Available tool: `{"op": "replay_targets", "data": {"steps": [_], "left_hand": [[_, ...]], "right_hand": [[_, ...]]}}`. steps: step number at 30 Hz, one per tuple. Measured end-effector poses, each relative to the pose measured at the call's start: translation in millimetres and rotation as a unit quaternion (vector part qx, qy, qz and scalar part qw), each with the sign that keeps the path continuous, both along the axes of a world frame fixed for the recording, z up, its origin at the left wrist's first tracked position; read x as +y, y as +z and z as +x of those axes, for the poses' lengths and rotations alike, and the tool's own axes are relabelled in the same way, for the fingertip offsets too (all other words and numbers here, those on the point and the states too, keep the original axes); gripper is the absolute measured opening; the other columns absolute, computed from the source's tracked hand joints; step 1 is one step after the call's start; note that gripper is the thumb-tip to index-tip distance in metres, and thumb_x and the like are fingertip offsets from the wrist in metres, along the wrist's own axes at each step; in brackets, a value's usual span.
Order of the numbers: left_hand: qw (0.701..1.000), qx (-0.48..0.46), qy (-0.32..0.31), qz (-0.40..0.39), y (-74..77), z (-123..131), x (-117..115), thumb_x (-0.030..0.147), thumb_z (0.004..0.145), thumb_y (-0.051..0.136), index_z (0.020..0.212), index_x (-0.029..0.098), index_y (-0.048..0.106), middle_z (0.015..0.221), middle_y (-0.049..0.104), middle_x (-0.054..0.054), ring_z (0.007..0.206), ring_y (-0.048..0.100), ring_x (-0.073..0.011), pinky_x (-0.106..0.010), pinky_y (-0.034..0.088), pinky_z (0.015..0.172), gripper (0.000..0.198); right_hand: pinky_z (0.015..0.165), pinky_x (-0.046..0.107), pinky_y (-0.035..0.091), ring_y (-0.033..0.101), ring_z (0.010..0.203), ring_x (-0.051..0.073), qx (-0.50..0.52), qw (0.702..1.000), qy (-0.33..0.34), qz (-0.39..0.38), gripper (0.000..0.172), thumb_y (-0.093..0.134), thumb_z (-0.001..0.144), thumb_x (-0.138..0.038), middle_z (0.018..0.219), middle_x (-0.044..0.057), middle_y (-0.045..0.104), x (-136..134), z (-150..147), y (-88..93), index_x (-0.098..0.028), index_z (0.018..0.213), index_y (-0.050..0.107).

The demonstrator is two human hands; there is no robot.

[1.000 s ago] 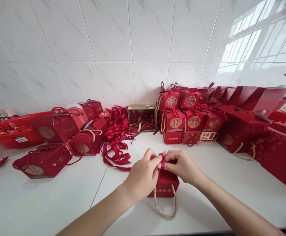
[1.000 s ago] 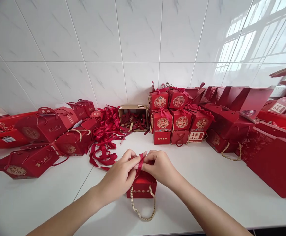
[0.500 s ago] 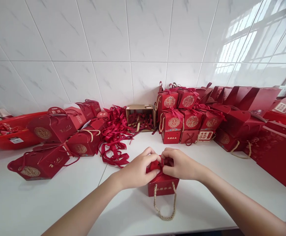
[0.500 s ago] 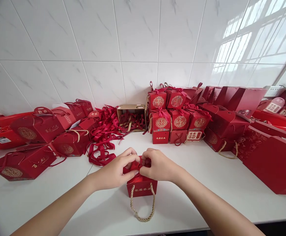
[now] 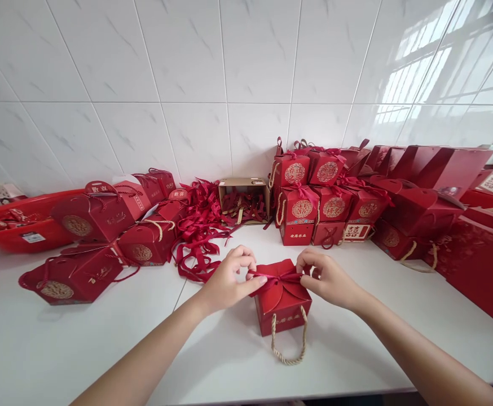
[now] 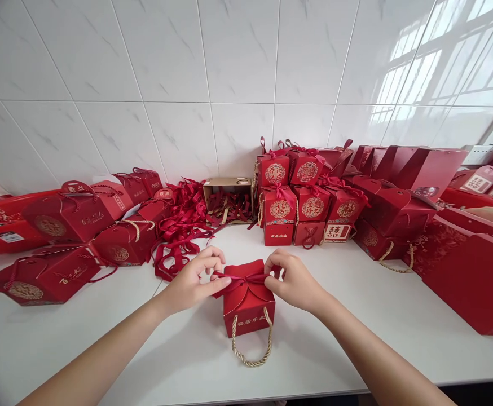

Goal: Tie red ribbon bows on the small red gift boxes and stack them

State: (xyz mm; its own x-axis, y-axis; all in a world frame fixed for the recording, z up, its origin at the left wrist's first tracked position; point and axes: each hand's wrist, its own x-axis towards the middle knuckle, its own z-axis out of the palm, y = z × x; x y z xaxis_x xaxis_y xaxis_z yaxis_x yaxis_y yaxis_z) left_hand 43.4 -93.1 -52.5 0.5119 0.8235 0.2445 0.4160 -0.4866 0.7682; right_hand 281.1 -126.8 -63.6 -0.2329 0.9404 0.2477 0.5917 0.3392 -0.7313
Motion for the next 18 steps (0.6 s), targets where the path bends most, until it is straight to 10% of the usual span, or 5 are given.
{"op": "replay_targets", "data": {"steps": [12,16,18], "left_hand": [[0.978,0.112,0.088,0.152,-16.7,-2.1,13.6,0.044,0.086,0.047,0.054,0.020,0.058,0.090,0.054,-0.007,0.094,0.041,-0.0262,-0.045,0.030,0.092,0.041],[0.996,-0.029,0.078,0.018,-25.9,0.0,10.3,0.047,0.085,0.050,0.057,0.020,0.050,0.082,0.051,-0.004,0.088,0.044,-0.0229,-0.038,0.035,0.090,0.039],[0.993,-0.085,0.057,-0.057,-33.0,2.5,7.5,0.048,0.089,0.043,0.064,0.021,0.049,0.077,0.049,-0.002,0.080,0.047,-0.0196,-0.033,0.040,0.082,0.038]], "right_hand": [[0.089,0.044,0.041,0.047,0.117,0.026,0.023,0.997,-0.065,0.028,0.016,0.053,0.066,-0.013,0.121,0.007,0.051,-14.7,6.5,-7.4,-0.022,0.075,0.044],[0.096,0.046,0.041,0.043,0.125,0.025,0.122,0.992,0.003,-0.016,0.016,0.057,0.078,-0.025,0.129,0.008,0.049,-8.5,15.8,-20.7,-0.025,0.091,0.048],[0.103,0.047,0.037,0.036,0.133,0.025,0.190,0.975,0.099,-0.067,0.047,0.064,0.078,-0.039,0.140,0.010,0.040,-2.4,19.5,-34.1,-0.028,0.119,0.043]]}}
